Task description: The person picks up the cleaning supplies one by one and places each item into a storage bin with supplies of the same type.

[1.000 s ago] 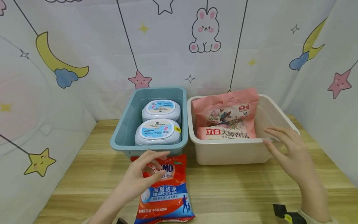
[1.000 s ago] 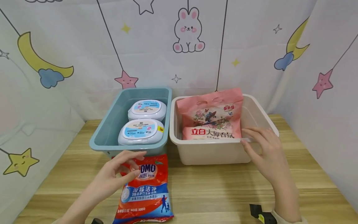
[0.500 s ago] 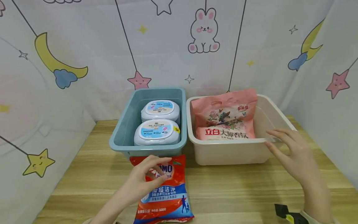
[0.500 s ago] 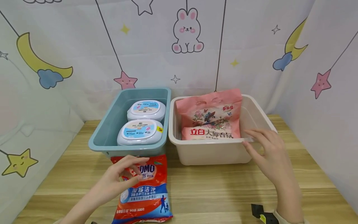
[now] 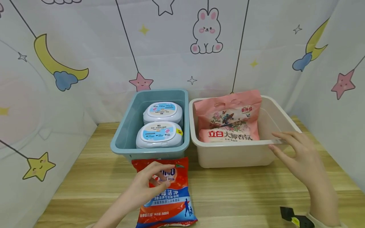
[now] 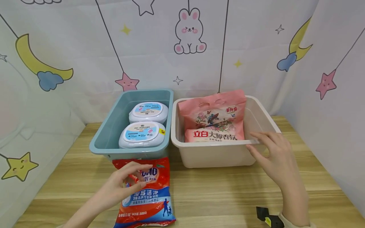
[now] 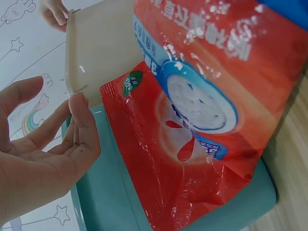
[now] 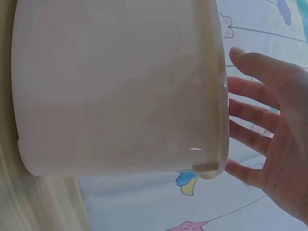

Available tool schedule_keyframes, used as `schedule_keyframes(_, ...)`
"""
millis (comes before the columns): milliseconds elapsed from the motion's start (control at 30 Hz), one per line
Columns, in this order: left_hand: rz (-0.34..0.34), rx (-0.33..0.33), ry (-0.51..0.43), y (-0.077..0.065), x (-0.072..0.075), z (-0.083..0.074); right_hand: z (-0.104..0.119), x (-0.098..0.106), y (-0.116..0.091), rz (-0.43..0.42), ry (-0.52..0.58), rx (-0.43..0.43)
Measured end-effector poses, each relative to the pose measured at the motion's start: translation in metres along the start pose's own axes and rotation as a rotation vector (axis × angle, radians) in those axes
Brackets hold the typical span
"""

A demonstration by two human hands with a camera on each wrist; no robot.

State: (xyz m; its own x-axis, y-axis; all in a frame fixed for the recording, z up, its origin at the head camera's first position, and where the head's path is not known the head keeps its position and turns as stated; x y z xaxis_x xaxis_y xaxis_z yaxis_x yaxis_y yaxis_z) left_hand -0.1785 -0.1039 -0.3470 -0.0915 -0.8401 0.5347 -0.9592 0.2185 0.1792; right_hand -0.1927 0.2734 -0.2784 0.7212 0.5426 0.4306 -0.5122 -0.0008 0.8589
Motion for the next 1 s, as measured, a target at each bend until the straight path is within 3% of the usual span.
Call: schedule_keyframes(1000, 0.121, 0.084, 0.093, -0.008, -0.018, 0.030, -0.003, -0.002, 0.000, -0.012, -0.050, 0.025)
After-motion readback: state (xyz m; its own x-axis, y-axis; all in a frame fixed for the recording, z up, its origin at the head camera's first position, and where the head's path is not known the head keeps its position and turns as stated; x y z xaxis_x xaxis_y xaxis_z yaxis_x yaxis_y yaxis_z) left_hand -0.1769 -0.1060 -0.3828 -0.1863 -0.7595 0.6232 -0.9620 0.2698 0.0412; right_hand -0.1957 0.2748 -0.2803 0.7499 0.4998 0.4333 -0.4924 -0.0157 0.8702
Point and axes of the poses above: each hand's wrist, its own y-axis towards the middle knuckle, its own x-axis out of the back of the hand, z = x × y, the point moved 9 cm from there along y, towards the middle knuckle, and after that the axes turned 15 degrees about -z, right-handed, at the moved point
